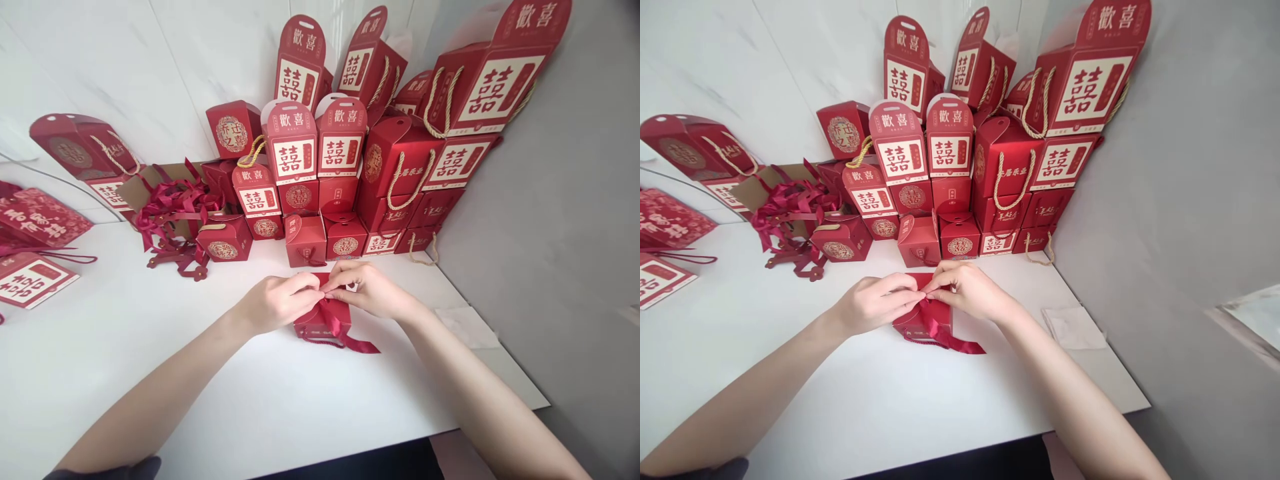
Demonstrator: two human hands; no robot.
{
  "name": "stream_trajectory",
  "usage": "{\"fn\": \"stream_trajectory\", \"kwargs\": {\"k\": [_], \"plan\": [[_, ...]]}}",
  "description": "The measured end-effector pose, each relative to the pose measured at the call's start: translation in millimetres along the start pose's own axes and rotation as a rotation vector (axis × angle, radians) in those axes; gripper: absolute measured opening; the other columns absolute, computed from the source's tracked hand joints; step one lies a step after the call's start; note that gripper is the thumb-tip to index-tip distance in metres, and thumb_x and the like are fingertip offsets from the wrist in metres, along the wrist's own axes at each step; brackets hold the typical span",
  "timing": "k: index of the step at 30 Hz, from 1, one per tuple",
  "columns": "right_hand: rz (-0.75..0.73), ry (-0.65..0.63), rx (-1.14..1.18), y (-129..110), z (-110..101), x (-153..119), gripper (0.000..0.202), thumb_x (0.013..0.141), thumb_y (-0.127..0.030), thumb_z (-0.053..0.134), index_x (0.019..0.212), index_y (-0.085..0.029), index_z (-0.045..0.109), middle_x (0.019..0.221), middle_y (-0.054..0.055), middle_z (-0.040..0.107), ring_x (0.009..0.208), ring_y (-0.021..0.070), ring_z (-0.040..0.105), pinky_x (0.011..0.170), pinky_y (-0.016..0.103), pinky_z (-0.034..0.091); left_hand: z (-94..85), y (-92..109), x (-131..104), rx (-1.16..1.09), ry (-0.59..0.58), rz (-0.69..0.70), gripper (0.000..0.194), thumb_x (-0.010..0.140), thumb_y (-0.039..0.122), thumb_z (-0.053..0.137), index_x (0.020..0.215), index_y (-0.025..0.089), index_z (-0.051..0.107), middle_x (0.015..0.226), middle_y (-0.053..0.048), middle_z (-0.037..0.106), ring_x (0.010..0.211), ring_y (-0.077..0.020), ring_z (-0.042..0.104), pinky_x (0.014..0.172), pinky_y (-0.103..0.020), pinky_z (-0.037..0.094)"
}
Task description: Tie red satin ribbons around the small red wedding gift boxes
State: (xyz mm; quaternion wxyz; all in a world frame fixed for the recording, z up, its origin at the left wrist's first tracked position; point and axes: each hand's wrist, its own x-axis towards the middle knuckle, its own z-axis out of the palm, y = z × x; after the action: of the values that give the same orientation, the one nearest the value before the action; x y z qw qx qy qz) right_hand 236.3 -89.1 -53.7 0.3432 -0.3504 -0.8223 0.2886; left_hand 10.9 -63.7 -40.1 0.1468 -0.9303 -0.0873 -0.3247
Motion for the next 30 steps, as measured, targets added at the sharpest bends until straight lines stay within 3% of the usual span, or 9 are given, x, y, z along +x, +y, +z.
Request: {"fn": "stream_trajectory", "kwargs": {"k": [4, 11, 13, 17, 20, 25, 30], "plan": [[-0.064, 0.072, 0.015, 2.6, 10.6, -4.1, 0.014, 0.091, -0.021, 0.061, 0.096, -0.022, 0.074, 0.086, 0.002, 0.065, 0.078, 0.0137, 0.06, 0.072, 0.028, 0.049, 0.0, -1.1, -5.6, -0.042, 0.006, -0.03, 0.007, 0.086, 0.012, 0.059, 0.086, 0.017, 0.064, 0.083, 0.001, 0.065, 0.057, -0.005, 0.058, 0.051, -0.017, 0.049], [-0.124, 0.269, -0.279, 1.9, 14.5, -6.6, 0.01, 0.088, -0.016, 0.06, 0.092, -0.02, 0.067, 0.088, 0.004, 0.065, 0.081, 0.0178, 0.058, 0.079, 0.036, 0.041, 6.4, -0.8, -12.5, -0.071, 0.059, -0.07, 0.008, 0.084, 0.012, 0.064, 0.09, 0.017, 0.065, 0.084, 0.0, 0.065, 0.057, -0.0045, 0.059, 0.051, -0.017, 0.049], [-0.102, 0.255, -0.266, 2.0, 12.3, -7.3, 0.011, 0.09, -0.017, 0.059, 0.095, -0.021, 0.068, 0.092, 0.005, 0.065, 0.085, 0.019, 0.057, 0.081, 0.037, 0.041, 6.3, -0.4, -11.6, -0.063, 0.065, -0.066, 0.008, 0.085, 0.012, 0.064, 0.09, 0.017, 0.065, 0.084, 0.001, 0.065, 0.056, -0.0043, 0.059, 0.051, -0.016, 0.049], [-0.12, 0.095, -0.142, 3.2, 8.6, -6.3, 0.015, 0.094, -0.022, 0.059, 0.101, -0.025, 0.071, 0.093, 0.003, 0.067, 0.086, 0.0169, 0.059, 0.084, 0.036, 0.043, 4.4, -0.2, -9.6, -0.027, 0.04, -0.04, 0.006, 0.084, 0.011, 0.063, 0.084, 0.017, 0.065, 0.081, 0.001, 0.064, 0.053, -0.0038, 0.056, 0.047, -0.017, 0.047], [-0.138, 0.07, -0.113, 5.7, 8.2, -4.7, 0.014, 0.093, -0.023, 0.06, 0.1, -0.024, 0.072, 0.092, 0.003, 0.068, 0.085, 0.0163, 0.061, 0.083, 0.035, 0.043, 4.3, -0.4, -9.4, -0.026, 0.038, -0.05, 0.005, 0.085, 0.012, 0.063, 0.085, 0.017, 0.065, 0.082, 0.001, 0.064, 0.055, -0.004, 0.057, 0.049, -0.017, 0.048], [-0.201, 0.131, -0.191, 9.5, 13.2, -3.4, 0.01, 0.091, -0.02, 0.06, 0.094, -0.022, 0.069, 0.09, 0.003, 0.067, 0.081, 0.0158, 0.062, 0.08, 0.033, 0.045, 6.8, -0.9, -10.6, -0.018, 0.038, -0.088, 0.004, 0.084, 0.015, 0.064, 0.085, 0.019, 0.064, 0.083, 0.003, 0.064, 0.059, -0.0046, 0.059, 0.052, -0.017, 0.049], [-0.257, 0.288, -0.415, 2.9, 14.1, -4.5, 0.014, 0.089, -0.014, 0.054, 0.095, -0.02, 0.065, 0.096, 0.006, 0.067, 0.086, 0.0187, 0.06, 0.081, 0.036, 0.044, 8.5, -0.4, -10.6, -0.011, 0.042, -0.095, 0.006, 0.083, 0.014, 0.066, 0.082, 0.018, 0.063, 0.082, 0.003, 0.064, 0.06, -0.0048, 0.06, 0.051, -0.018, 0.048]]}}
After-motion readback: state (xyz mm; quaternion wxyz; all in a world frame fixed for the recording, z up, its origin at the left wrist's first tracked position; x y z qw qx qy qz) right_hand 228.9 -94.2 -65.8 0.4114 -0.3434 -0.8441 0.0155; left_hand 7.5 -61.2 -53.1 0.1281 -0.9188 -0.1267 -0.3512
